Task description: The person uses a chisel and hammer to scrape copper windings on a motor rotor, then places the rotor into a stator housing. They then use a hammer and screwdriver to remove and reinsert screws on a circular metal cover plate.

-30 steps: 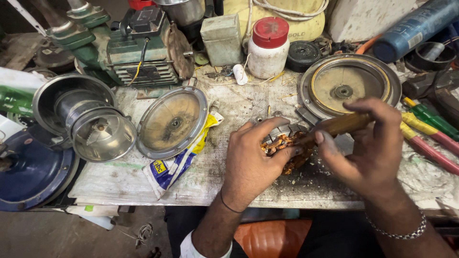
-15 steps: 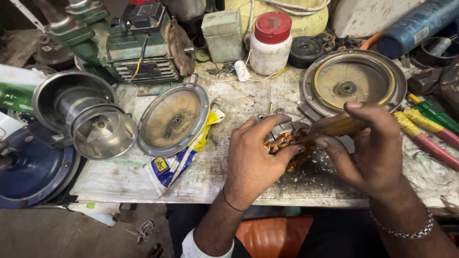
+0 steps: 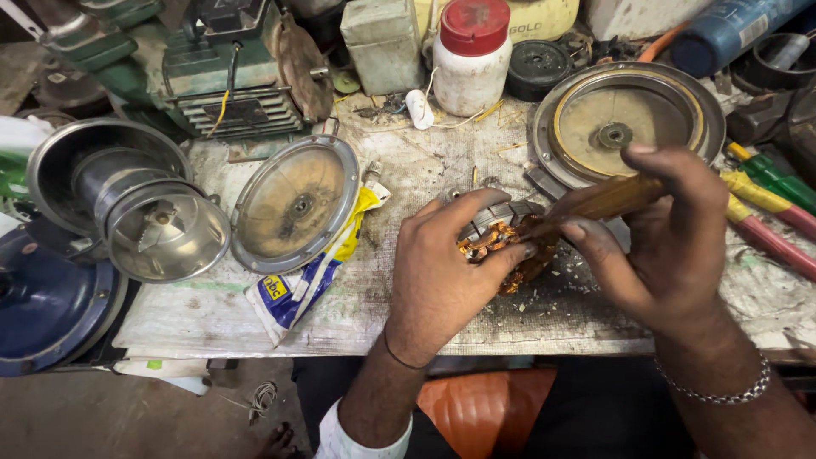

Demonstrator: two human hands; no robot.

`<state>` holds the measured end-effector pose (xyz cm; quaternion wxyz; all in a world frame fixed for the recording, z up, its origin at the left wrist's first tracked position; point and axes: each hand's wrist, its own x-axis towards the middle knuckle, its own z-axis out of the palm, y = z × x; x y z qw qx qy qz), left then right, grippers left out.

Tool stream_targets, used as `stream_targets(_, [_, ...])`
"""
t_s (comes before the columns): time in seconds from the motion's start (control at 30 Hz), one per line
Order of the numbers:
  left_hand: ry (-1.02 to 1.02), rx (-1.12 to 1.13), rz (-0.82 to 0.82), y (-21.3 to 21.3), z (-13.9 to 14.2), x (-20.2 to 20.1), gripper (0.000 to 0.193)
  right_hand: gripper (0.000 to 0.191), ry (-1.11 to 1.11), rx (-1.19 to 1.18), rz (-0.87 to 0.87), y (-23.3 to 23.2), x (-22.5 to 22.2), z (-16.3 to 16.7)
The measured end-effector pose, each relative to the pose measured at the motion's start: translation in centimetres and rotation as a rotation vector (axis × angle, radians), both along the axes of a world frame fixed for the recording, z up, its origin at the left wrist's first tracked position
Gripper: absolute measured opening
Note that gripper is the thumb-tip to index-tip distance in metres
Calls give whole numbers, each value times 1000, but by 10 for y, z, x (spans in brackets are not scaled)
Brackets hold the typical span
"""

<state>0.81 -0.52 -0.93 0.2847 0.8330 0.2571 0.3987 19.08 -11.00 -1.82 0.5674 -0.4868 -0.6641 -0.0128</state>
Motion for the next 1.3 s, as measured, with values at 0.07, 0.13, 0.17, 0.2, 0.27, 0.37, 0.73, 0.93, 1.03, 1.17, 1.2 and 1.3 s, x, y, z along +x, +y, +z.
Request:
stream_targets(0.07, [-13,-20,-3,0,0,0,51,69,-29,15,27,-1,2,-2])
stream_targets(0.13, [-20,-37,-2,-1,-1,0,51,69,-70,24,54,-1,5,-4])
stream_targets(0.17, [-23,-41,1,-1,-1,0,51,70,-101,28,67,0,7,-5])
stream_targets(0.2, [-27,-44,4,-2,-1,0,51,71,-132,33,81,1,8,-6])
stream_targets(0.27, [-26,-55,6,-2,-1,1,50,70,-163,33,104,3,10,-6])
stream_targets(0.37, [-20,-62,6,0,0,1,50,70,-162,67,72,5,8,-5])
stream_targets(0.73, [38,-71,24,0,-1,-2,49,67,34,-25,-8,1,-1,-3])
stream_targets(0.93, [74,-87,44,-1,1,-1,51,67,-51,2,27,2,3,-9])
stream_targets(1.03, [34,-41,17,-1,2,-2,50,68,-32,13,17,3,2,-9])
stream_targets(1.17, [13,-96,-26,2,7,-8,47,71,7,161,-177,2,5,-5])
stream_targets(1.2, [26,-149,-23,3,9,-10,45,67,31,162,-196,1,6,-3])
stream_targets(1.3, [37,-216,-47,9,15,-19,43,57,111,139,-151,-3,9,1])
